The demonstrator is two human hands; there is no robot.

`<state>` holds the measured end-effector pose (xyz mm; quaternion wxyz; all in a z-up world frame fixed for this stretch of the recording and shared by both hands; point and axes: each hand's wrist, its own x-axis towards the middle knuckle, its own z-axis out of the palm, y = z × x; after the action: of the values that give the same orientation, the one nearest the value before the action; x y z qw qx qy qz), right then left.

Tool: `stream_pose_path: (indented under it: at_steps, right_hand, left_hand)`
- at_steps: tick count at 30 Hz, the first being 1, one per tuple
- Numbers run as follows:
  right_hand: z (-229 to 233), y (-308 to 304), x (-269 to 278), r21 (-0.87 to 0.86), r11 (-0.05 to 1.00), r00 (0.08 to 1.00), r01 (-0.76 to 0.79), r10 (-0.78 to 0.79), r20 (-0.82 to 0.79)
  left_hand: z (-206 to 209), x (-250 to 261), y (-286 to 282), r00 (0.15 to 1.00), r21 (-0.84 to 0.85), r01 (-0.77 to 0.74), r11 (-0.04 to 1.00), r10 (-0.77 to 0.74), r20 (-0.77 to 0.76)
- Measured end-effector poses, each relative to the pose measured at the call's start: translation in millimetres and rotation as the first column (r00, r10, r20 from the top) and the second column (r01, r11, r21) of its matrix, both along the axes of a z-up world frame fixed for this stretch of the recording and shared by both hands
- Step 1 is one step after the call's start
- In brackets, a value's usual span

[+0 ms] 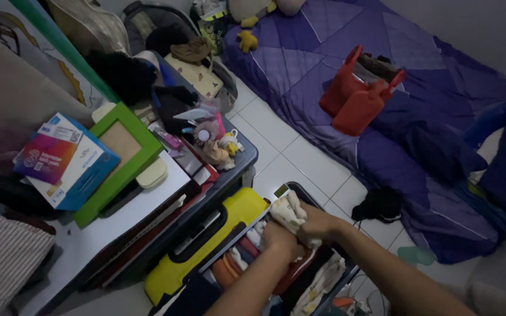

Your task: Organizing and folding various pieces of clothing and items into a storage bin.

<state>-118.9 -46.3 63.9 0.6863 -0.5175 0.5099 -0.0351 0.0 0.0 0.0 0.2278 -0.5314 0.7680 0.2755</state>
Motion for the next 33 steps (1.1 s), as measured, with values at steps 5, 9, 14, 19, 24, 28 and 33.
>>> stream_pose_path:
  at_steps: [5,9,14,19,24,28,33]
  right_hand:
    - [-62.1,6.5,-18.1,-0.072,0.995,0.994,0.063,-0.056,0.096]
    - [-105.4,4.5,-28.9,-0.434,0.901,0.999,-0.011,0.024,0.024]
    - [-130.8,0.0,-41.4,-0.821,0.44,0.925,-0.364,0.274,-0.263]
    - [5.5,11.7,-6.2,-0.371,0.849,0.857,-0.376,0.168,-0.486]
    - [-78.5,13.2,-22.2,-0.573,0.784,0.926,-0.241,0.01,-0.376]
    - [-109.7,19.8,-23.0,-0.582,0.805,0.946,-0.118,-0.087,-0.312]
    - [-134.9,20.4,-15.8,-0.518,0.84,0.867,-0.161,-0.13,-0.48]
  left_hand:
    - [-5.5,-4.3,-4.5,0.993,0.006,0.073,0.997,-0.074,0.095]
    - [-19.5,-2.0,-4.7,0.997,-0.03,0.045,0.999,-0.043,0.07]
    - [-10.9,6.3,-3.8,0.999,-0.015,-0.025,1.0,0.024,-0.028]
    - [82.1,17.7,-7.4,0.986,0.137,0.121,0.983,-0.135,0.1]
    - [83.5,12.1,-12.3,0.939,0.158,0.262,0.952,-0.289,0.187]
    - [46.0,7.6,-15.9,0.913,0.135,0.326,0.936,-0.348,0.213]
    - [34.3,7.3,-14.4,0.917,0.096,0.311,0.946,-0.325,0.232]
